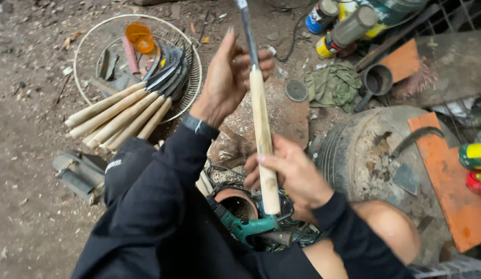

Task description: The person assembles sickles by inserting curved metal blades into wooden handles. They use a hammer to tap the blades into place and a power drill to create holes in the handles. The person works on multiple sickles, placing finished ones aside.

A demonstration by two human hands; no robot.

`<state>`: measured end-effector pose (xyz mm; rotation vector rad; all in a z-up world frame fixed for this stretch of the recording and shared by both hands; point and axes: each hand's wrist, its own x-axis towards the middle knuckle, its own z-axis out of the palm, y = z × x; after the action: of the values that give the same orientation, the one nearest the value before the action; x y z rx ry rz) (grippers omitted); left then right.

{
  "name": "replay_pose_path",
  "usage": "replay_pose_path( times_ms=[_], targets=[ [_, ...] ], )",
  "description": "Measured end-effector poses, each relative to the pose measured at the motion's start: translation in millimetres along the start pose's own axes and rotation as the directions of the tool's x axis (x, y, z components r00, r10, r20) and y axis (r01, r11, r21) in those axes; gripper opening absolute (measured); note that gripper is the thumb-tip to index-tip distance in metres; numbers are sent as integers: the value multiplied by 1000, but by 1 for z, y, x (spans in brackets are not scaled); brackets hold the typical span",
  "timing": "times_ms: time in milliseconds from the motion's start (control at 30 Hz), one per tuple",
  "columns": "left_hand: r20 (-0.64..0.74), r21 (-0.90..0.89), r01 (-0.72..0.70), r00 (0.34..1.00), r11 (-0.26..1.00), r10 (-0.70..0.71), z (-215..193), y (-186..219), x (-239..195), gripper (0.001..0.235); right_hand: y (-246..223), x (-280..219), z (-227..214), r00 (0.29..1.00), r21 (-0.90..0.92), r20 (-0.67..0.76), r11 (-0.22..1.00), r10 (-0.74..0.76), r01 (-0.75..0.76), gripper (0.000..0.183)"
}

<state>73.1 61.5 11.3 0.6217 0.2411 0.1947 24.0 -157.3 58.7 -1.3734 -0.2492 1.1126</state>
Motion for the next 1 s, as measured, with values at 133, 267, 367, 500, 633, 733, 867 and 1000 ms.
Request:
replay_pose_path(
  times_ms=[133, 267, 367, 500, 633, 733, 867, 1000],
  targets=[
    [-2, -118, -39, 999, 992, 39, -18, -4, 20, 39, 35, -3, 18, 998, 103, -60, 995, -7, 13, 33],
    [-16, -133, -62, 998, 989, 60, -24, -14, 24, 13, 46, -3, 23, 996, 62, -85, 997, -31, 36, 28],
    [-41, -171, -97, 995, 980, 92, -21, -14, 18, 8, 50, -4, 23, 996, 38, -73, 997, -57, 60, 27],
    [4, -103, -124, 992, 987, 125, -10, -2, 3, 14, 58, 2, 20, 991, -62, -100, 995, -83, 77, 28],
    [166, 159, -147, 979, 976, 121, 6, 9, -22, 20, 59, 18, 2, 977, -292, -136, 949, -163, 117, 27],
    [291, 461, -248, 949, 852, 118, 20, 9, -40, 25, 54, 30, -18, 937, -486, -201, 860, -286, 158, 26],
    [378, 606, -313, 922, 732, 82, 29, 5, -60, 28, 48, 35, -36, 898, -613, -248, 777, -363, 145, 24],
    [407, 658, -386, 905, 647, 126, 34, 8, -68, 26, 49, 39, -39, 890, -623, -184, 750, -416, 222, 26]
  ],
)
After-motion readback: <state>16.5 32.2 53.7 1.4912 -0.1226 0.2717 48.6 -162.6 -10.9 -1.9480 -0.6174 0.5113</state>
